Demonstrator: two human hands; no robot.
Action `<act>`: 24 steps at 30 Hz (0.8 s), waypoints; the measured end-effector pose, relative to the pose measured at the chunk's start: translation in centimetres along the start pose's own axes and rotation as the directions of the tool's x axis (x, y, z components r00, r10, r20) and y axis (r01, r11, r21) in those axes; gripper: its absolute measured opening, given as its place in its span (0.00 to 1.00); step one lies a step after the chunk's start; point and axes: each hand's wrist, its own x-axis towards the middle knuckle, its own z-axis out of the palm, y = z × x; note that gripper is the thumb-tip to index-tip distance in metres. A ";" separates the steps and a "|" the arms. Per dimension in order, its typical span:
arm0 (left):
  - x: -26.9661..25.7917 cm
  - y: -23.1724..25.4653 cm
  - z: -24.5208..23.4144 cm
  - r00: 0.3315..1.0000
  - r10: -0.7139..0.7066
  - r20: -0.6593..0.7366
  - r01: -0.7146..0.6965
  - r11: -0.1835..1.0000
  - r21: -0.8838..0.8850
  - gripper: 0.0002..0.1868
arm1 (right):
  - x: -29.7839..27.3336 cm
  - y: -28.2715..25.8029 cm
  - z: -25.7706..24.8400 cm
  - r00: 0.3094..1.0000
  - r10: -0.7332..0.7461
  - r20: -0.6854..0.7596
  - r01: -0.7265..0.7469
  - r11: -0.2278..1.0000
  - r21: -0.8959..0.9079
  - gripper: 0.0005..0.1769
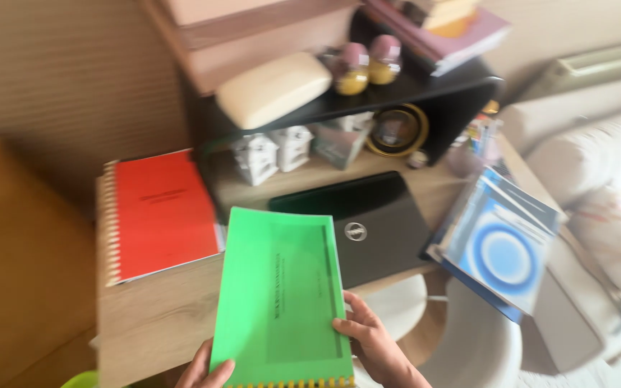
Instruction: The person wipes a laptop keyboard and lid with a white cloth, then closes the laptop. They proceed to pick up and move several books and notebooks from a stack on the desk, placing them in different positions. Finally, they handle a stack of papers and two brown books, moving them around the desk surface.
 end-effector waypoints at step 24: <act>13.1 3.3 43.1 0.892 -0.155 0.425 -0.116 0.830 0.546 0.31 | -4.2 -6.5 -28.1 0.440 -0.594 -0.674 0.419 0.799 -0.431 0.28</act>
